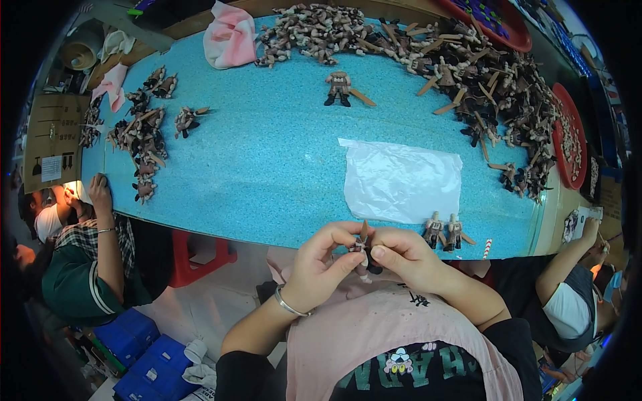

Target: The person lines up toy figures on the table, applies glue from a squeeze bottle onto each figure, and assembles the figures by attaching parts together by hand.

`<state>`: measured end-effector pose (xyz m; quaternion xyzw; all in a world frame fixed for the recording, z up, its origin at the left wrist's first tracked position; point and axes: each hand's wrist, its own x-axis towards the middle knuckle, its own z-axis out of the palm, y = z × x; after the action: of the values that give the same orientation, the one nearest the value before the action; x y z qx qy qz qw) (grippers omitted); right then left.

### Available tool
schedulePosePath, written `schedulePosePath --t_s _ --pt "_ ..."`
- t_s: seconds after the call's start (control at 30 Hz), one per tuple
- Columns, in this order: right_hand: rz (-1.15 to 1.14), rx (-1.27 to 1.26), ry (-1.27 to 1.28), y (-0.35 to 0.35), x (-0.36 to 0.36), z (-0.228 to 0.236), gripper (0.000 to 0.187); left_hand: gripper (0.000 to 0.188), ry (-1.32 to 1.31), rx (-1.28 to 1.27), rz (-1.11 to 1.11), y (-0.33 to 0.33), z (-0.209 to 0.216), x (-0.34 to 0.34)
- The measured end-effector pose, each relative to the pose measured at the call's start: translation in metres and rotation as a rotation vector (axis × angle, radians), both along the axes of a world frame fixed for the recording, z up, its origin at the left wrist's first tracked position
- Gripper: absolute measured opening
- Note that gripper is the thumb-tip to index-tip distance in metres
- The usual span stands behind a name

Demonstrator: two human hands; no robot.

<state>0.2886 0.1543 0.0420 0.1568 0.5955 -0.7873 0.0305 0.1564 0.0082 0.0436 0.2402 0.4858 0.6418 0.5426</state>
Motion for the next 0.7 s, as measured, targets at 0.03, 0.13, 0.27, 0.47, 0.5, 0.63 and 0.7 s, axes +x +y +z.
schedulePosePath --t_s 0.03,0.13,0.27,0.47,0.5,0.63,0.7 --pt "-0.001 0.004 0.004 -0.001 -0.002 0.001 0.023 0.019 -0.016 -0.001 0.096 0.000 -0.001 0.003" --pt "-0.129 0.210 0.085 -0.008 -0.012 0.009 0.015 0.027 0.113 0.060 0.317 0.006 -0.009 0.012" --pt "-0.095 0.339 0.090 -0.006 -0.018 0.014 0.026 0.044 0.053 0.008 0.301 -0.004 -0.004 0.004" --pt "-0.289 0.278 0.193 -0.017 -0.017 0.016 0.036 0.043 0.089 0.165 -0.014 -0.002 -0.007 -0.020" --pt "-0.310 0.284 0.231 -0.017 -0.018 0.017 0.037 0.043 0.088 0.166 -0.019 -0.002 -0.008 -0.019" --pt "-0.107 0.505 0.275 -0.004 -0.023 0.023 0.039 0.041 0.172 0.193 0.050 -0.002 -0.013 -0.014" --pt "-0.134 0.515 0.289 -0.005 -0.022 0.018 0.038 0.041 0.220 0.201 0.061 0.000 -0.014 -0.014"
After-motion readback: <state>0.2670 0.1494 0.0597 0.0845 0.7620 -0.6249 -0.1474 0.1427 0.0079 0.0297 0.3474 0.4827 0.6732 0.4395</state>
